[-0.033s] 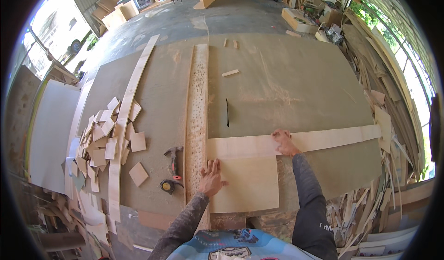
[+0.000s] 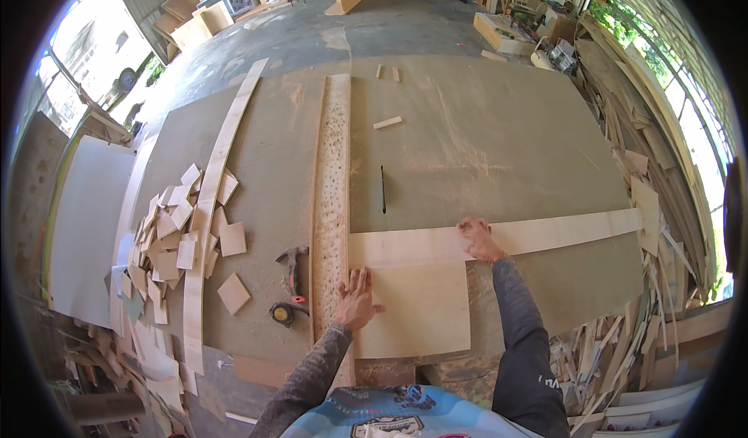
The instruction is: The person positions several wooden boards on a table saw and uses the saw to cut the boards.
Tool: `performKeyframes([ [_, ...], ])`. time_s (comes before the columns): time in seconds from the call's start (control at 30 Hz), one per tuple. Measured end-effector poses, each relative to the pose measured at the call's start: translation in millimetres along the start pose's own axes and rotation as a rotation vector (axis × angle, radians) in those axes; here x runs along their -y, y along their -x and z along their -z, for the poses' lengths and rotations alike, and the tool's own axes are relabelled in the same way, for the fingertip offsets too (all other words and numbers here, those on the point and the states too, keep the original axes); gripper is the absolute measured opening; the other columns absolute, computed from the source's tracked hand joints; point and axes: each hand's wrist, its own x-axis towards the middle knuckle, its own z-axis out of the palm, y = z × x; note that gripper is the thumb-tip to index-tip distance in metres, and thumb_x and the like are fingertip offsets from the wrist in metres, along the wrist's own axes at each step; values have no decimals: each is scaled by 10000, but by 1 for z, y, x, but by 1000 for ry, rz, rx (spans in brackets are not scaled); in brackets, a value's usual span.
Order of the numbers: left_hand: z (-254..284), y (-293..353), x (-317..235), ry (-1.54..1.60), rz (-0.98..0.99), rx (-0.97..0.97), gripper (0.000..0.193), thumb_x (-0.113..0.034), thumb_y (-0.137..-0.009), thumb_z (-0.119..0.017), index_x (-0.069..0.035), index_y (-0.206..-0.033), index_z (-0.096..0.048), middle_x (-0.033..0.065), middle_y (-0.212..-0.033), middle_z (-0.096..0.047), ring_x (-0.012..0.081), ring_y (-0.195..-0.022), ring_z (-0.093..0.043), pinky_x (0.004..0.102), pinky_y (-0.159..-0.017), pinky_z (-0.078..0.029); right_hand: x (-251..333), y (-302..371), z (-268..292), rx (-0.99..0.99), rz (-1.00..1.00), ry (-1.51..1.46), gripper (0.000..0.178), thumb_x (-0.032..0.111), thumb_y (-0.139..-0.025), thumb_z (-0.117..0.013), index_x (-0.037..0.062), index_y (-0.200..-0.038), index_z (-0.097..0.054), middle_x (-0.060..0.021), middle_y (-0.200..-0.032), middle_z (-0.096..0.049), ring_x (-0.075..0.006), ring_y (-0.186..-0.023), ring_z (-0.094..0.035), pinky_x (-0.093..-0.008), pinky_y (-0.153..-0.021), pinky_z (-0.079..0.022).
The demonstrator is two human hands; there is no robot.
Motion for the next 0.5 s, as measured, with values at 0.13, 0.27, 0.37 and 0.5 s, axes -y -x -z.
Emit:
performKeyframes([
  [0.13,8,-17,9,3,-40,41,1029,-402,-775,-809,8,-1560,-285,175,-1612,-300,355,-1502,-265,609,-1141,-238,-4,2,-5,-63,49,83,522,26,-615,-742,116,-1127,-696,-39,-1315,-506,-336,-1238,-400,-460,-1071,-352],
  [0.27,53,-66,36,27,-174,-15,1128,-305,-599,-928,10,-1516,-350,162,-1521,-391,341,-1460,-333,590,-1137,-270,10,4,-16,-101,22,136,568,31,-639,-696,130,-1198,-667,-44,-1342,-488,-357,-1241,-396,-480,-1078,-348],
  [0.37,62,-86,35,-60,-171,-104,1302,-357,-429,-986,1,-1510,-353,130,-1498,-400,328,-1440,-357,607,-1124,-289,16,5,-18,-101,-1,160,600,22,-650,-682,132,-1239,-651,-49,-1355,-482,-357,-1263,-387,-480,-1086,-343],
  [0.5,72,-95,36,-38,-144,19,1355,-396,-387,-993,-17,-1514,-344,118,-1451,-421,309,-1423,-383,639,-1112,-276,15,12,-16,-86,-41,134,592,5,-692,-671,72,-1278,-633,-102,-1437,-462,-364,-1331,-390,-495,-1094,-352],
])
